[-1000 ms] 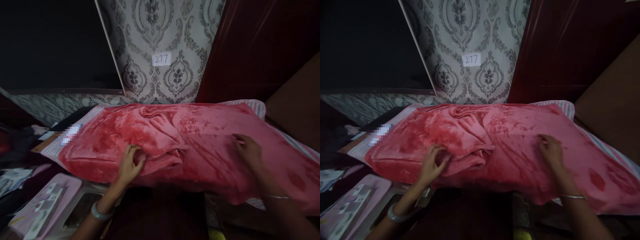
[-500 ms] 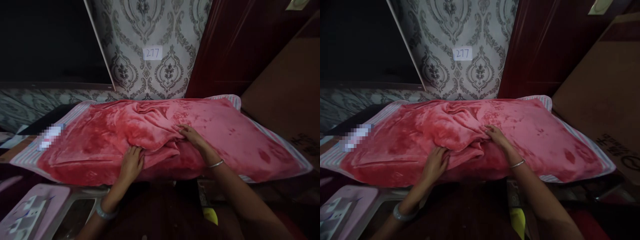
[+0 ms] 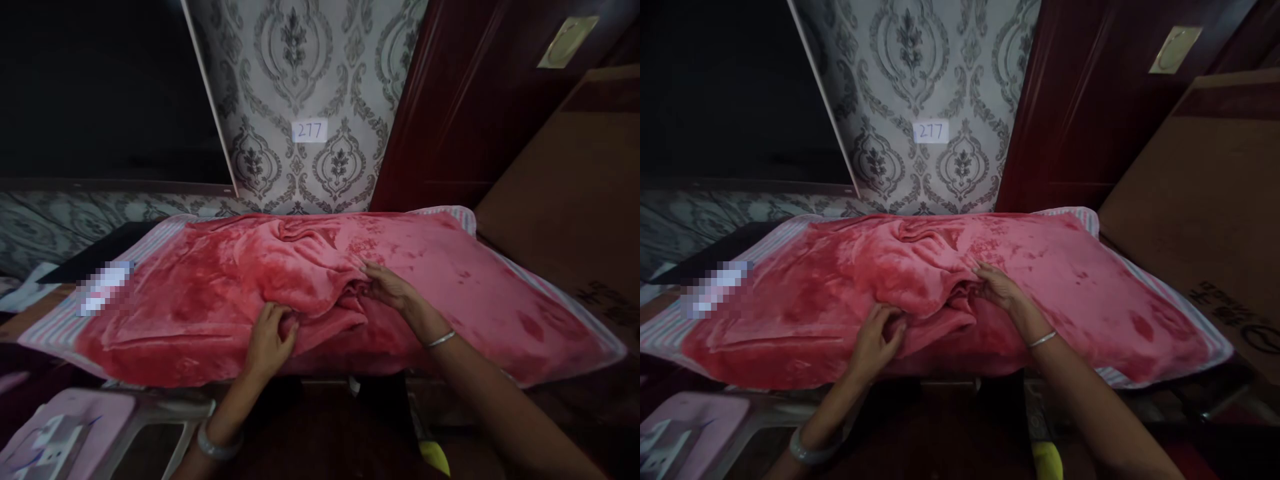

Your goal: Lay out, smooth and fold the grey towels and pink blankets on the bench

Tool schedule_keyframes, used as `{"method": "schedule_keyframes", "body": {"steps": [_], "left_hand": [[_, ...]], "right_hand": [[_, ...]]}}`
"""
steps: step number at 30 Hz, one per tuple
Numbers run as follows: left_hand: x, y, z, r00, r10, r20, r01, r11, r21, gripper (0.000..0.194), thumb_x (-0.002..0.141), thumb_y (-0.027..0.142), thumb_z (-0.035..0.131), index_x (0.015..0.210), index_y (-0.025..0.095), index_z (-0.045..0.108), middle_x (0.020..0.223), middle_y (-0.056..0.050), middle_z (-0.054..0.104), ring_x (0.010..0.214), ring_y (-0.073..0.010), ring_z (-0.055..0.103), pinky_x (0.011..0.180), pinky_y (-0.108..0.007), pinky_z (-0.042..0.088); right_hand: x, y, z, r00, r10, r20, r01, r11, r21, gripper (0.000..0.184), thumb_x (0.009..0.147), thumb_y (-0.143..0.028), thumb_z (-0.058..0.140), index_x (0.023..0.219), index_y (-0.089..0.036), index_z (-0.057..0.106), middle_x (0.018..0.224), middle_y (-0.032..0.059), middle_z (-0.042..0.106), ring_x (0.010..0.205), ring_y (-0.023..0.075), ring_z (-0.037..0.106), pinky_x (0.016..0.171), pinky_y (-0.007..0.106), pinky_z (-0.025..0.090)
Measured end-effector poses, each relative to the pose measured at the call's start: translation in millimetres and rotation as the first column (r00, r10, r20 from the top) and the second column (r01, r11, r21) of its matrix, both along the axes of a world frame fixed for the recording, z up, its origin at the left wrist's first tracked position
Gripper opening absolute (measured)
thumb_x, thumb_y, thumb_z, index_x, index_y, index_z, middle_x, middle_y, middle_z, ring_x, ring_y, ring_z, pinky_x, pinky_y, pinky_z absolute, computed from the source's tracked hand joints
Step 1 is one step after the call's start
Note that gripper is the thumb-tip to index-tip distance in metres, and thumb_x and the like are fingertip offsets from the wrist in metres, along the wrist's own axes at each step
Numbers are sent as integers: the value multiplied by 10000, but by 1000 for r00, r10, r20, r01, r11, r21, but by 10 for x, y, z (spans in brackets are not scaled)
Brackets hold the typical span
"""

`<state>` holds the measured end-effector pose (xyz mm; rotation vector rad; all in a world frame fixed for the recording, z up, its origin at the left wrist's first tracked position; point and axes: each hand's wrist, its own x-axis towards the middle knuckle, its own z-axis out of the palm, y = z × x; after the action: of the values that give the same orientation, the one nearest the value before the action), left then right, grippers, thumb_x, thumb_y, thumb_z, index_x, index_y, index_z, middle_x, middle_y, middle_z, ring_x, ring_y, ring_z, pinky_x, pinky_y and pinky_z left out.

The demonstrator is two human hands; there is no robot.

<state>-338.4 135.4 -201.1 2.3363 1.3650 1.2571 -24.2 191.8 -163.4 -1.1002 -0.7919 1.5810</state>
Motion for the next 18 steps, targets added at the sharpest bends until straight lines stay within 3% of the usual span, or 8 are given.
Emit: {"method": "schedule_keyframes", "body": {"steps": [3,5,7,9,11,13,15,18], "left_hand": [[-53,25,144,991,-23,135,24,1000,-12,127,915,279,569,938,213,675,934,-51,685,906,-202,661,826,-353,568],[-105,77,260,975,-26,223,40,997,-58,140,909,305,576,903,217,685,894,-40,692,861,-190,659,785,-331,560],[-162,175,379,934,-9,358,62,988,-138,172,896,363,605,920,213,687,896,-39,702,840,-185,660,749,-314,556],[-221,323,491,855,28,518,98,972,-215,262,856,438,664,981,208,678,930,-44,711,828,-183,666,717,-303,561],[-278,505,588,766,67,639,143,952,-270,389,792,491,734,1041,203,654,956,-46,707,796,-176,671,679,-294,568],[-329,690,661,705,96,703,191,928,-319,515,720,517,797,1086,198,624,977,-45,697,750,-165,679,636,-283,569],[-369,848,702,687,121,716,243,891,-384,626,671,532,836,1138,194,591,975,-44,696,708,-160,688,608,-280,571],[-372,1033,714,747,133,651,294,812,-504,712,673,558,841,1217,196,558,879,-35,711,633,-172,685,552,-281,555]], "right_hand": [[-66,93,66,985,-63,161,48,994,97,349,680,-262,756,1014,-233,658,753,-28,677,556,120,566,497,222,458],[-205,127,152,934,-168,316,83,961,264,378,724,-312,709,1091,-229,682,791,-9,689,624,149,594,553,257,492],[-447,100,255,850,-278,448,22,868,496,409,767,-301,651,1168,-234,698,965,29,730,849,204,664,753,333,562],[-769,-7,328,747,-324,581,-193,730,655,426,785,-220,593,1193,-240,713,1140,53,722,1058,237,652,948,396,534],[-1098,-174,336,605,-319,730,-451,618,644,458,794,-136,540,1195,-255,726,1164,61,708,1077,243,638,972,415,515],[-1349,-346,281,454,-306,837,-622,564,543,497,821,-74,499,1211,-280,728,1107,61,701,1017,242,633,903,399,523],[-1472,-470,199,362,-298,883,-683,560,469,519,851,-46,489,1239,-301,720,1068,65,691,997,244,620,853,374,520],[-1459,-528,113,316,-272,909,-684,599,416,536,871,-44,506,1308,-295,688,1052,65,665,993,224,605,840,338,507]]}}
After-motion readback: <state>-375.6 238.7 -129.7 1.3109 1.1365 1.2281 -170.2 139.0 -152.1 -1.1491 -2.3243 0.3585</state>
